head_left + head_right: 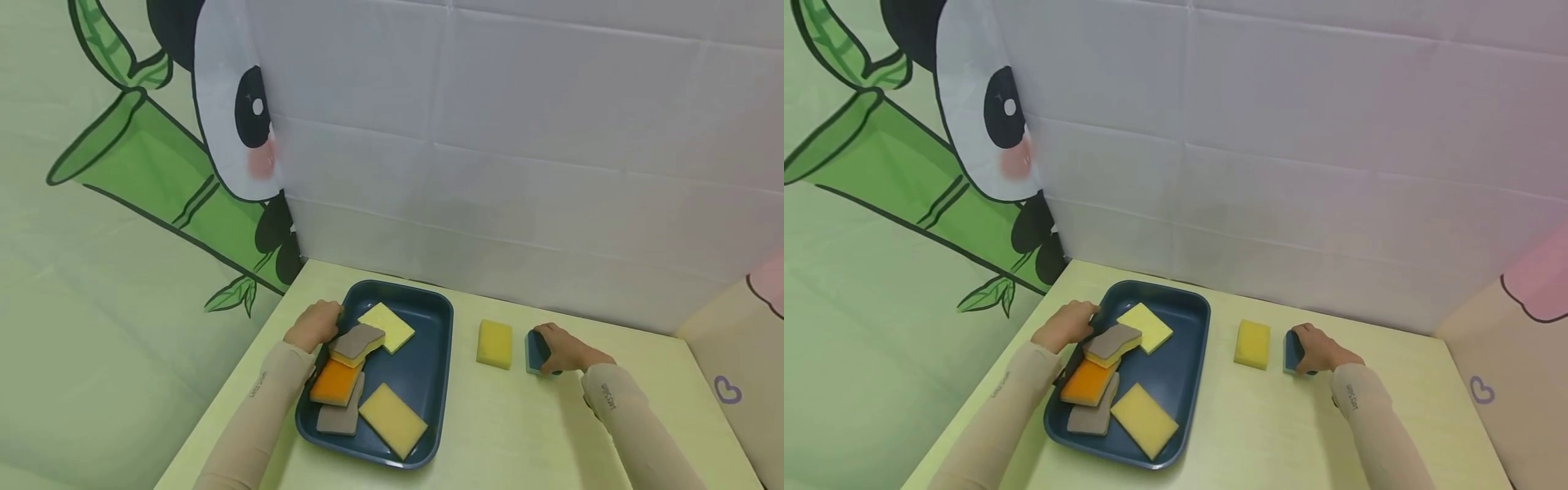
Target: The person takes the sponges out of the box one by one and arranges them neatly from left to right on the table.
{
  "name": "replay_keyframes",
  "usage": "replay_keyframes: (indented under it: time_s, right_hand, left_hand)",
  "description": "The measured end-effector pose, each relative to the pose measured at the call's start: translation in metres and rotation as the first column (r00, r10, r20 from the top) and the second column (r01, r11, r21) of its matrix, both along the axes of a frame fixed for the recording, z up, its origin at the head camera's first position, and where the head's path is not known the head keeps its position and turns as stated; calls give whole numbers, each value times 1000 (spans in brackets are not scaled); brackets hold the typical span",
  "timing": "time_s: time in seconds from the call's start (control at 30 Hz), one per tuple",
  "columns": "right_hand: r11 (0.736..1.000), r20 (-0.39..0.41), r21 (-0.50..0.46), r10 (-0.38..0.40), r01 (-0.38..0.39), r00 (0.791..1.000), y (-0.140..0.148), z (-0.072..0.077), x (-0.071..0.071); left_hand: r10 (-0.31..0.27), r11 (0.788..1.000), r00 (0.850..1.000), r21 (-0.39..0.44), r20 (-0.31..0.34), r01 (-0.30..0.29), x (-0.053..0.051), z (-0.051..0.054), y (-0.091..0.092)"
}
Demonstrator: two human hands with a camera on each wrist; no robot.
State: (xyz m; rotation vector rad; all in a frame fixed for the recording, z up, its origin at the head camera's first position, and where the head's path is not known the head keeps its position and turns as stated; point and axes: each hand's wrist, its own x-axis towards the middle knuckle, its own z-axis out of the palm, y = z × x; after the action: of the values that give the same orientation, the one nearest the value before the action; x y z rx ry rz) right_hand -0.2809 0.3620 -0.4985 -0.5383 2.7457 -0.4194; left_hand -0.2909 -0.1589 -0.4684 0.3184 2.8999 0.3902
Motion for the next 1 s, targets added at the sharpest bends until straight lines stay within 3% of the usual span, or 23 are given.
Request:
replay_keyframes:
  time_s: [0.33,0.83,1.0]
  right_hand:
    - [1000,-39,-17,-2,1,999,-9,7,14]
    - [998,-115,-2,62,-63,991,-72,31,43]
    - [991,-162,4,129,-130,978,-94,40,54]
  left_hand:
    - [-22,1000,1000,-16,1,22,3,-3,3]
    - [-62,998,998,-24,-20,61,8,-6,4]
    - [-62,998,998,-18,-24,61,8,-6,3]
